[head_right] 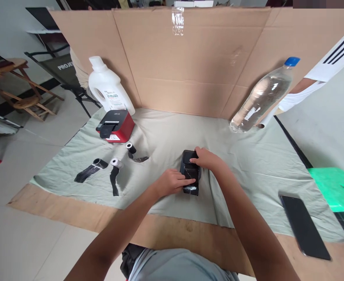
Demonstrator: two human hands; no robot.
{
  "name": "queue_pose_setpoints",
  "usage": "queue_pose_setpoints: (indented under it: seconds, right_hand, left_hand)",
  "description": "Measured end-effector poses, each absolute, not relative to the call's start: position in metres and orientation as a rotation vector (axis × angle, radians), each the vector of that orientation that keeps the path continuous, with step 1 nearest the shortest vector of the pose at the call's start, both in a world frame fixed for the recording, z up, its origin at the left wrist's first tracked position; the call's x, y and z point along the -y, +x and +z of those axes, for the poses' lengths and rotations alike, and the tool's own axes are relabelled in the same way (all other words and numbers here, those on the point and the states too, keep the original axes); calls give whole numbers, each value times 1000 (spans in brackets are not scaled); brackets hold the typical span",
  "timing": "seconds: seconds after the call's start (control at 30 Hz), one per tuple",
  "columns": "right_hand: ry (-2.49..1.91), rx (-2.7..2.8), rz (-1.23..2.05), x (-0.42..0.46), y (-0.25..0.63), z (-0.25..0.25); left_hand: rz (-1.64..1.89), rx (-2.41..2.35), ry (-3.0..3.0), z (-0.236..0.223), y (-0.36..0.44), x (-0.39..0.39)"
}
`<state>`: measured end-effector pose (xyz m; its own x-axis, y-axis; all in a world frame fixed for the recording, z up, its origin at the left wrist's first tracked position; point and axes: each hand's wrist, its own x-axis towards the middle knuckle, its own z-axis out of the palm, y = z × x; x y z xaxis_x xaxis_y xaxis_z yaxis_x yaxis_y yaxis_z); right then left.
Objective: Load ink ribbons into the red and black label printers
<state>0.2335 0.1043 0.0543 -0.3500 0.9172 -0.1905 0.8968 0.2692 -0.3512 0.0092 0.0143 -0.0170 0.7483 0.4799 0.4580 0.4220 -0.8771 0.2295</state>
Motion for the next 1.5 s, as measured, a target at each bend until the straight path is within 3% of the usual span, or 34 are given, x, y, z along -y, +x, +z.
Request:
queue_pose_setpoints:
  seconds: [0.1,0.23,0.37,0.67,0.83,1.4,1.5]
  right_hand:
    - [-1929,2406,722,-91,218,63]
    - [-2197,2182,606,-52,178,68]
    - [-2184,2030,523,-30,162,70]
    - [-2076,1597,248,-50,319,80]
    - [-2237,1441,133,-57,387,53]
    - [-2421,1491,106,-61,402,40]
    - [-2486,1534,-176,-55,381,43]
  left_hand:
    - [868,-703,2848,-18,10,-15]
    - [972,-695,2872,-18,10,-14]
    - [943,-691,2857,-14,13,-10]
    - [284,-776,2797,-6,34,5]
    - [183,-777,2730,-8,35,5]
    - [164,-776,2769,-4,33,15]
    - [176,-793,2769,-6,32,19]
